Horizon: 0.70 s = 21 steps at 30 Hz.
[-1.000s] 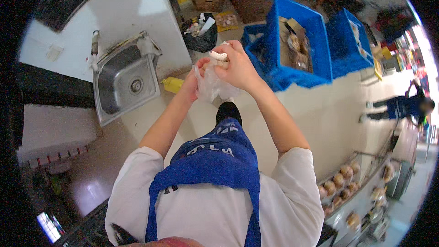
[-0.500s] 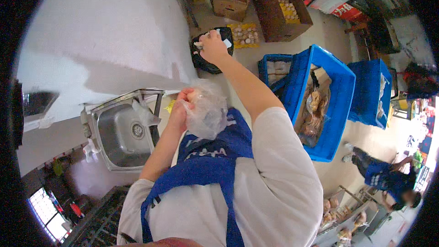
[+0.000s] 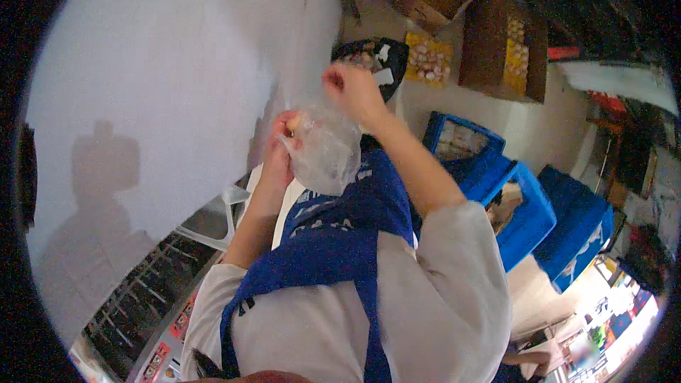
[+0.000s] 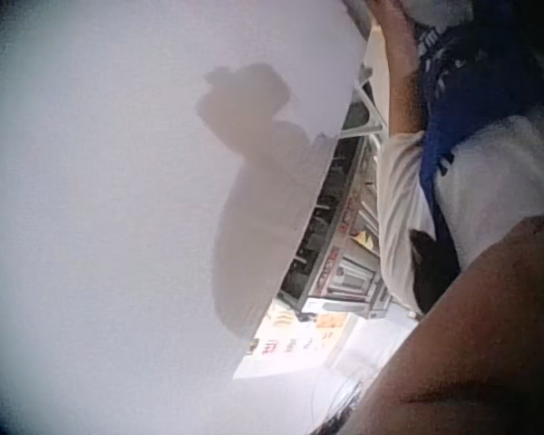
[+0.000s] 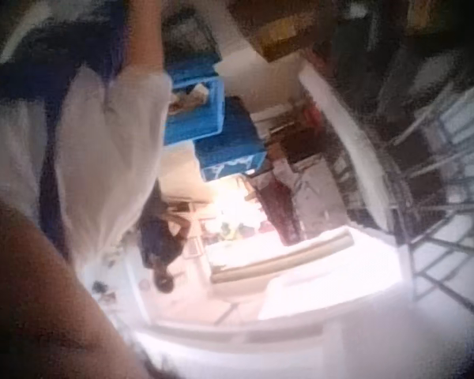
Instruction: The person takes eggs from a crate, cracks them, and puts them into a large mixing bowl containing dough, and then picks up the empty shells and places them in a plastic bag.
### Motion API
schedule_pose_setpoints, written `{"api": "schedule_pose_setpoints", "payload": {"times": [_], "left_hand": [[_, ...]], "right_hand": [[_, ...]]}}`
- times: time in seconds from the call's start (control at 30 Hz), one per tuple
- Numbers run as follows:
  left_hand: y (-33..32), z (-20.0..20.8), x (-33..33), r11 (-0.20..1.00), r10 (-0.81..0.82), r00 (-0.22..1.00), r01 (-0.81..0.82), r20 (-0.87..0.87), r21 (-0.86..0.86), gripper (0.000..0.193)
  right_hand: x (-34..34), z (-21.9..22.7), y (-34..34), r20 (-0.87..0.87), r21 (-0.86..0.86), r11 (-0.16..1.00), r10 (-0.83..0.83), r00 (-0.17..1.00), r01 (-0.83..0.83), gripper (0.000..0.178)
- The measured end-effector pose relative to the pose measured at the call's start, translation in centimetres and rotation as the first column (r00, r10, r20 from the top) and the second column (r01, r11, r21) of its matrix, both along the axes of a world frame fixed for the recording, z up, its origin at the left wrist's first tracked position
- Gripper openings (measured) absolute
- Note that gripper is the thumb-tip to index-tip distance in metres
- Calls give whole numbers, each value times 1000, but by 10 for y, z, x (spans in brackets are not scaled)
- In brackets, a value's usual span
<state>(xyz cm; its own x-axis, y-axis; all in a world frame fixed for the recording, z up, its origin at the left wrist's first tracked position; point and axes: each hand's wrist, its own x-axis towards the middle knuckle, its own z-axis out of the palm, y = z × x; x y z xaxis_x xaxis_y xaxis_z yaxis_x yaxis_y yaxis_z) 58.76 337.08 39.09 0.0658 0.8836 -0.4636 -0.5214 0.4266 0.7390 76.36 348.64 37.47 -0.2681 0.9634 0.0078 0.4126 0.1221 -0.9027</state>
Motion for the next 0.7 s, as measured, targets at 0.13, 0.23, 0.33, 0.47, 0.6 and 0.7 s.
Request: {"api": "schedule_pose_setpoints", "payload": {"times": [0.13, 0.23, 0.33, 0.47, 0.6, 0.7], "left_hand": [[29, -5, 18, 986, 114, 993, -109, -32, 130, 47], [55, 6, 32, 977, 83, 987, -108, 140, 182, 51], [71, 20, 39, 984, 74, 920, -130, 385, 120, 55], [75, 12, 38, 969, 178, 768, -246, 615, 27, 59], [78, 16, 42, 949, 283, 682, -302, 674, -93, 59], [84, 23, 47, 962, 231, 631, -264, 740, -75, 57]], "right_hand": [[23, 53, -24, -82, 38, 998, 55, 995, -52, 20], [38, 51, -17, -91, 110, 991, 89, 992, -78, 30], [47, 51, 1, -132, 53, 997, 69, 989, -62, 36], [54, 56, 18, -240, 85, 990, 131, 962, -113, 33], [49, 39, 23, -343, 51, 990, 138, 929, -128, 32], [41, 38, 23, -388, -28, 989, 124, 913, -146, 30]]}}
